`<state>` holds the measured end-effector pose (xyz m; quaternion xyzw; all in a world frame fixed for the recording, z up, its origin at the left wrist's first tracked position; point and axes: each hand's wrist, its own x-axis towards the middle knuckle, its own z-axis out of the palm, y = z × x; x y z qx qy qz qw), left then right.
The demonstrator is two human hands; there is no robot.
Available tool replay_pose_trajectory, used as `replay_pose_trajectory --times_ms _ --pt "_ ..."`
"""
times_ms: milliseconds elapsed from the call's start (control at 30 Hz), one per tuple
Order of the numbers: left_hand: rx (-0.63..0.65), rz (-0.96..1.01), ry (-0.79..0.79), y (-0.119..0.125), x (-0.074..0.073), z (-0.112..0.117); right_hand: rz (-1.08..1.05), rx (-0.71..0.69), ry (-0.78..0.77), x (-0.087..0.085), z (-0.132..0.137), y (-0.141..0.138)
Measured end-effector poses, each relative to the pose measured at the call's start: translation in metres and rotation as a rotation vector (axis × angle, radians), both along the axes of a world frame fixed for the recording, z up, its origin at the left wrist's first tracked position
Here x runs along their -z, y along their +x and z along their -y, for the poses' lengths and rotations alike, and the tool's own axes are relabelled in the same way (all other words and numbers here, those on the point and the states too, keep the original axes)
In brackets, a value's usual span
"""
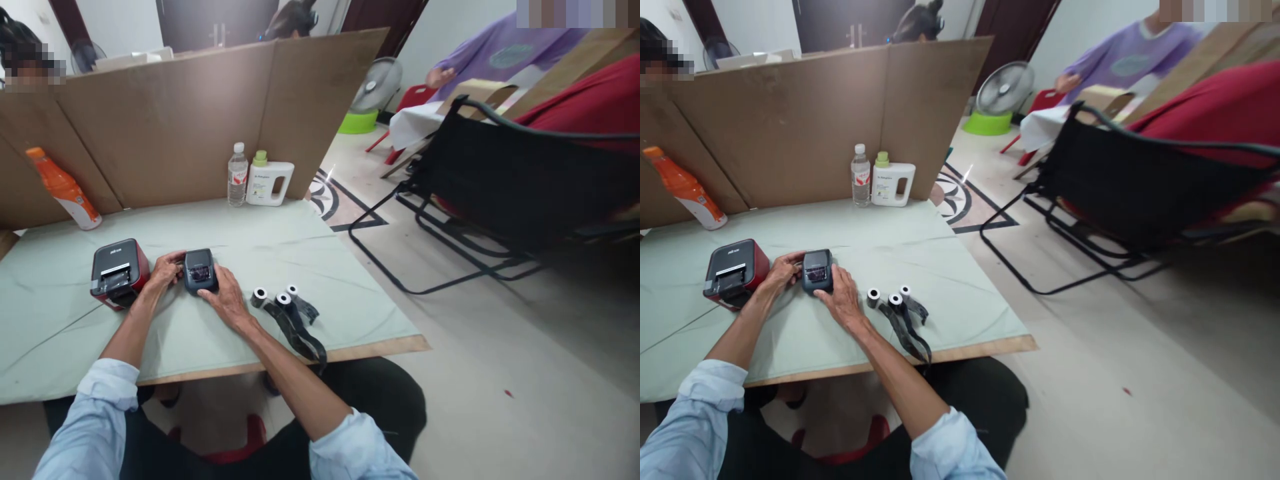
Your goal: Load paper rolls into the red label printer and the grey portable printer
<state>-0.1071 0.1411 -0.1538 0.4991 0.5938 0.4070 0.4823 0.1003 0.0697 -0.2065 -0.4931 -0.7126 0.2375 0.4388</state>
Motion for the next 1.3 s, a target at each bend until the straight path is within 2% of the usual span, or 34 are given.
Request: replay_pose_trajectory --times_ms 200,467,600,767,1100,1300 --pt "-0.023 -0.029 0.011 0.003 -0.008 0.004 -0.002 -0.002 0.007 -0.001 0.000 -0.001" --pt "0.000 -0.029 0.003 0.000 -0.003 0.003 -0.023 0.009 0.001 -0.001 0.000 -0.002" --pt "-0.021 -0.048 -0.017 0.002 -0.007 0.004 -0.017 0.011 -0.001 -0.002 -0.001 -0.003" --pt "0.021 0.038 -0.007 0.002 -0.012 0.011 -0.029 0.005 0.010 -0.001 -0.002 -0.003" --pt "0.015 0.098 -0.060 -0.005 -0.003 0.003 -0.037 0.007 0.010 0.000 0.000 -0.001" --pt "0.000 0.044 -0.057 -0.001 -0.002 0.002 -0.037 0.015 0.002 0.002 0.000 -0.001"
